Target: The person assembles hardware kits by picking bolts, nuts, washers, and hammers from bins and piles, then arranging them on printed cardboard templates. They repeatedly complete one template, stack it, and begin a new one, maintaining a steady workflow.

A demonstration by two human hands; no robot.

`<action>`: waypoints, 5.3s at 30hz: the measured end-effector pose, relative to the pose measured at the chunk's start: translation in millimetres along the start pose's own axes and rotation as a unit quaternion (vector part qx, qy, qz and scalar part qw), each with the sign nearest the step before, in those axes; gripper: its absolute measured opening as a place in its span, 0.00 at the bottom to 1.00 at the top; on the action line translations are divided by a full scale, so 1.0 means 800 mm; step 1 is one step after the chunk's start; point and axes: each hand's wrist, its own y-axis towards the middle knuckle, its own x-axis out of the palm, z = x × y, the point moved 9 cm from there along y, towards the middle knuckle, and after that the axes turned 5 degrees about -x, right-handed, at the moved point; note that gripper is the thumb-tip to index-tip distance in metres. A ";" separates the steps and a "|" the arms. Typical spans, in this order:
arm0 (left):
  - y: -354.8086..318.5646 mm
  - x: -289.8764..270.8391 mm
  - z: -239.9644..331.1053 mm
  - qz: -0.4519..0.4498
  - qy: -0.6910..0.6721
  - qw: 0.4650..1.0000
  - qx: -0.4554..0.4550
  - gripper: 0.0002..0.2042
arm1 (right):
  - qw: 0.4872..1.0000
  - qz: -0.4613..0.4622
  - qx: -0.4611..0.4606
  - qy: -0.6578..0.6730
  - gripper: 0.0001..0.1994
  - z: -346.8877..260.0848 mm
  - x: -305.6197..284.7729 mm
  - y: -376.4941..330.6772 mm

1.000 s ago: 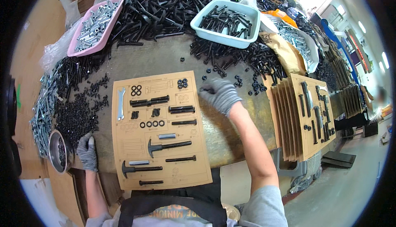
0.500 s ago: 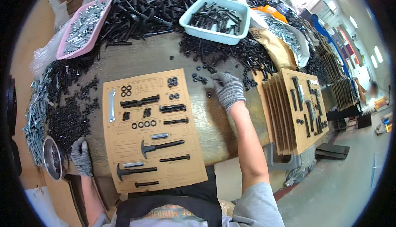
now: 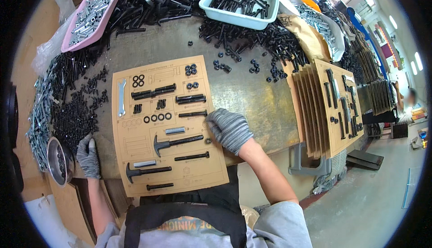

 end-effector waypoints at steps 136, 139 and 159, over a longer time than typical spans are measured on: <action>-0.003 0.005 0.032 -0.034 0.029 0.997 0.057 0.09 | 0.992 0.024 0.111 -0.060 0.10 0.046 -0.032 -0.054; -0.004 -0.002 0.027 -0.021 0.048 0.996 0.077 0.09 | 0.982 0.053 0.087 0.159 0.09 -0.012 -0.014 -0.076; -0.143 -0.017 0.009 -0.175 -0.282 0.933 -0.139 0.26 | 0.991 0.064 0.067 -0.100 0.17 0.005 -0.048 0.033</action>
